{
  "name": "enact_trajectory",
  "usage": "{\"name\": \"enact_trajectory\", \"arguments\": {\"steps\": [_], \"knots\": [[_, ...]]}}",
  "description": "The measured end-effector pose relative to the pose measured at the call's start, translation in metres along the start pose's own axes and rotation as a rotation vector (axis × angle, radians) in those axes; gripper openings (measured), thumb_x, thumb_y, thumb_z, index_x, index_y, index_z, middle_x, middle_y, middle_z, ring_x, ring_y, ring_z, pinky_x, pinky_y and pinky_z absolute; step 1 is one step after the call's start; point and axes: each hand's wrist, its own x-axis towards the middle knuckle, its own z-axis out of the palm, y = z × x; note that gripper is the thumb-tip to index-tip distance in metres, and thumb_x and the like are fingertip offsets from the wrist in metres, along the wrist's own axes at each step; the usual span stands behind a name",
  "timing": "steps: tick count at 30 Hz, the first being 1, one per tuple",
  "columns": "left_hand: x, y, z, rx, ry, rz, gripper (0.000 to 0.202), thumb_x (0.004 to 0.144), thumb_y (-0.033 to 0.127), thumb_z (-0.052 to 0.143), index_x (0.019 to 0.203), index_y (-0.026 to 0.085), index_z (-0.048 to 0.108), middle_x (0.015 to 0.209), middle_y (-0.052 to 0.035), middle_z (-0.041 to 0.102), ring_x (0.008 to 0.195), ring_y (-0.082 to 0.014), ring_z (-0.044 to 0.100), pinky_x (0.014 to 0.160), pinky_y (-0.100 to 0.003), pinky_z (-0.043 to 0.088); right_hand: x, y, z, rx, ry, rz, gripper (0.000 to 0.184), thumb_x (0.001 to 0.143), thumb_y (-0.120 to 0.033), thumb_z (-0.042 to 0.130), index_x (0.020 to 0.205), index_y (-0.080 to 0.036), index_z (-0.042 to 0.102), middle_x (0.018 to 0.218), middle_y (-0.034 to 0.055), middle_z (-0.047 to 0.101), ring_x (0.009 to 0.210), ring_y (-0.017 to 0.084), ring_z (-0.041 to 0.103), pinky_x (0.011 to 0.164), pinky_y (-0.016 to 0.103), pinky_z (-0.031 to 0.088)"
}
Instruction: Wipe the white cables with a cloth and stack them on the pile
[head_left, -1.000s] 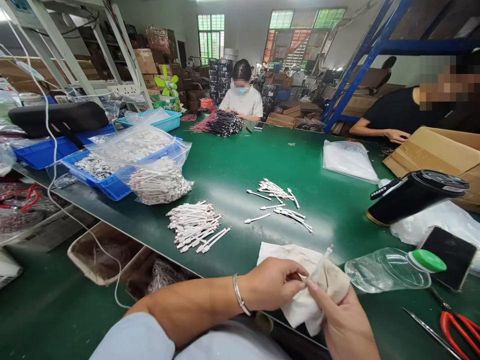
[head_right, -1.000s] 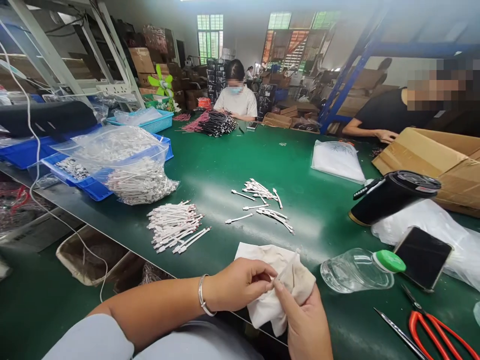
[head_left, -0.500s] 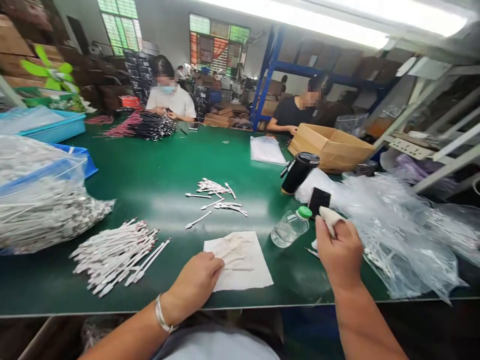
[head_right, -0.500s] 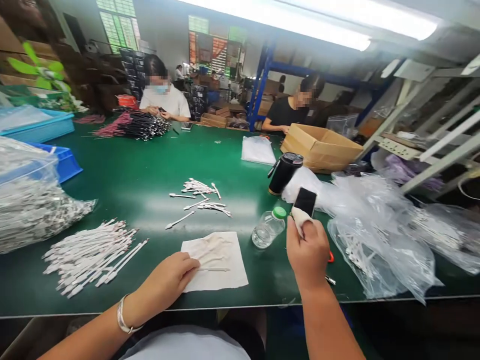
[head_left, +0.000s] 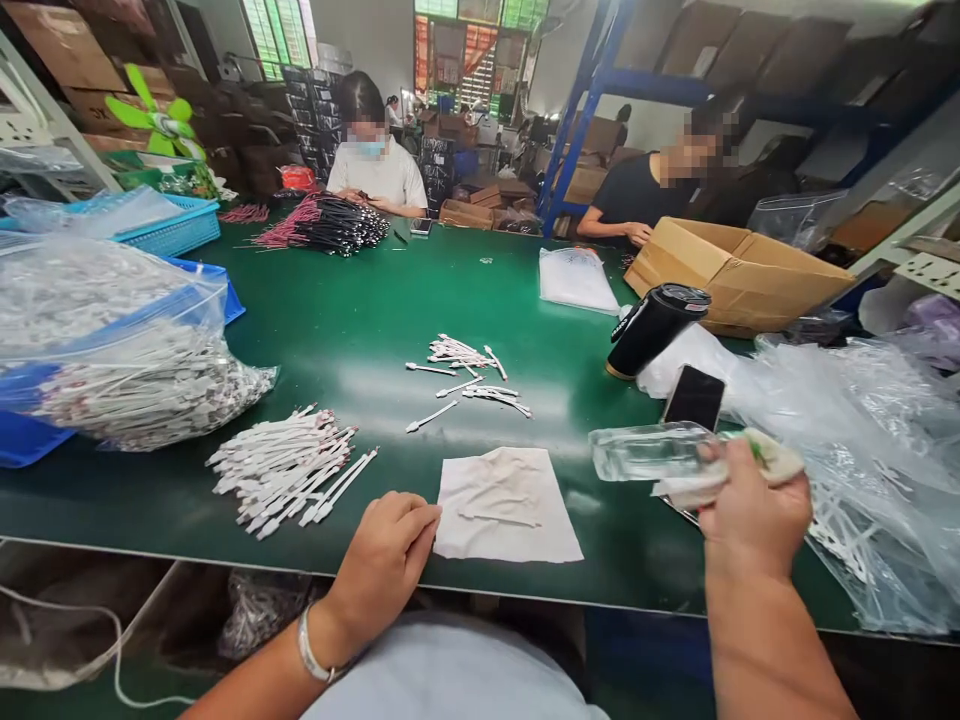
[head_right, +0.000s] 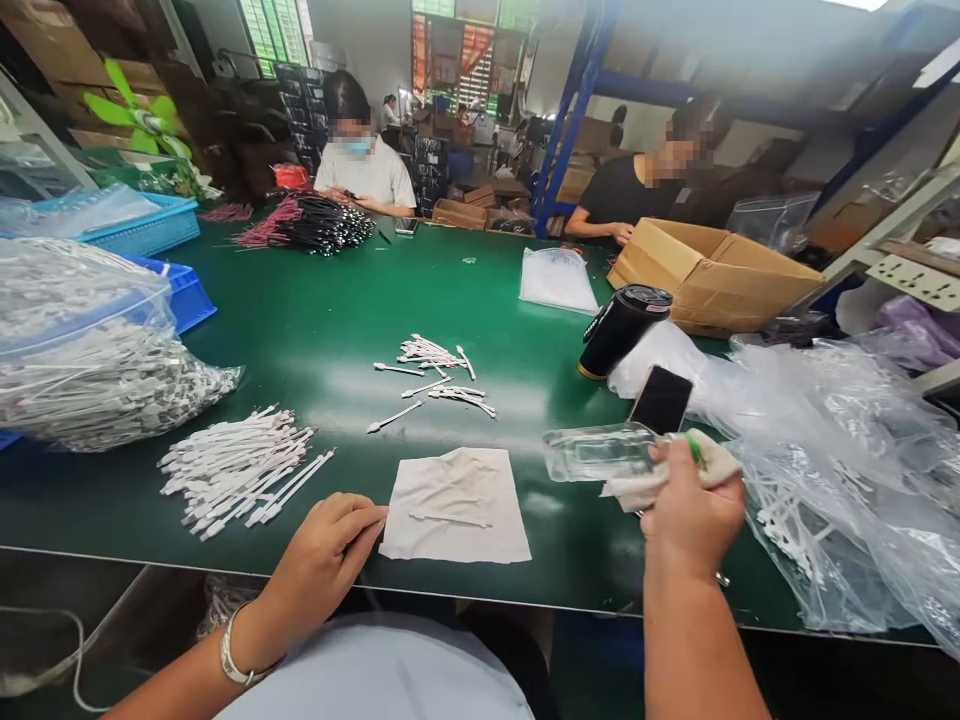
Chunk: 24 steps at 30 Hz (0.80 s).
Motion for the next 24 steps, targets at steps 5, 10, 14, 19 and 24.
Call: {"name": "enact_trajectory", "arguments": {"steps": [5, 10, 14, 19, 24], "knots": [[0.005, 0.007, 0.004, 0.006, -0.049, 0.059, 0.024, 0.090, 0.017, 0.040, 0.095, 0.021, 0.063, 0.084, -0.0040, 0.062, 0.076, -0.0151, 0.052, 0.071, -0.031, 0.041, -0.006, 0.017, -0.003, 0.105, -0.045, 0.145, 0.040, 0.080, -0.050, 0.042, 0.089, -0.016, 0.062, 0.060, 0.0049, 0.057, 0.045, 0.018, 0.055, 0.045, 0.035, 0.045], [0.015, 0.014, 0.014, 0.075, -0.133, 0.144, 0.023, 0.090, 0.014, 0.040, 0.093, 0.021, 0.061, 0.090, -0.0039, 0.062, 0.082, -0.0167, 0.051, 0.074, -0.033, 0.039, -0.029, -0.003, -0.004, 0.065, 0.119, 0.140, 0.048, 0.074, -0.046, 0.060, 0.110, -0.014, 0.055, 0.087, 0.0091, 0.062, 0.075, 0.023, 0.063, 0.066, 0.038, 0.051], [0.016, 0.017, 0.021, 0.091, -0.172, 0.162, 0.020, 0.091, 0.017, 0.040, 0.095, 0.019, 0.059, 0.094, -0.0043, 0.062, 0.086, -0.0175, 0.051, 0.077, -0.034, 0.039, -0.029, -0.024, -0.004, -0.228, 0.046, -0.186, 0.045, 0.068, -0.042, 0.069, 0.103, -0.013, 0.063, 0.081, 0.0090, 0.063, 0.079, 0.024, 0.061, 0.077, 0.039, 0.048], [0.016, 0.015, 0.021, 0.085, -0.161, 0.162, 0.020, 0.091, 0.016, 0.041, 0.096, 0.020, 0.059, 0.092, -0.0045, 0.062, 0.087, -0.0178, 0.052, 0.078, -0.034, 0.040, -0.027, -0.047, -0.010, -0.418, -0.027, -0.397, 0.040, 0.079, -0.040, 0.060, 0.106, -0.011, 0.064, 0.078, 0.0106, 0.060, 0.081, 0.026, 0.060, 0.075, 0.039, 0.046], [0.015, 0.012, 0.023, 0.076, -0.156, 0.187, 0.020, 0.090, 0.016, 0.041, 0.096, 0.020, 0.060, 0.093, -0.0050, 0.061, 0.089, -0.0177, 0.052, 0.079, -0.033, 0.041, -0.075, -0.078, -0.001, -0.298, -0.188, -0.658, 0.017, 0.079, -0.020, 0.056, 0.094, -0.017, 0.063, 0.084, 0.0073, 0.061, 0.079, 0.021, 0.059, 0.070, 0.034, 0.047]]}}
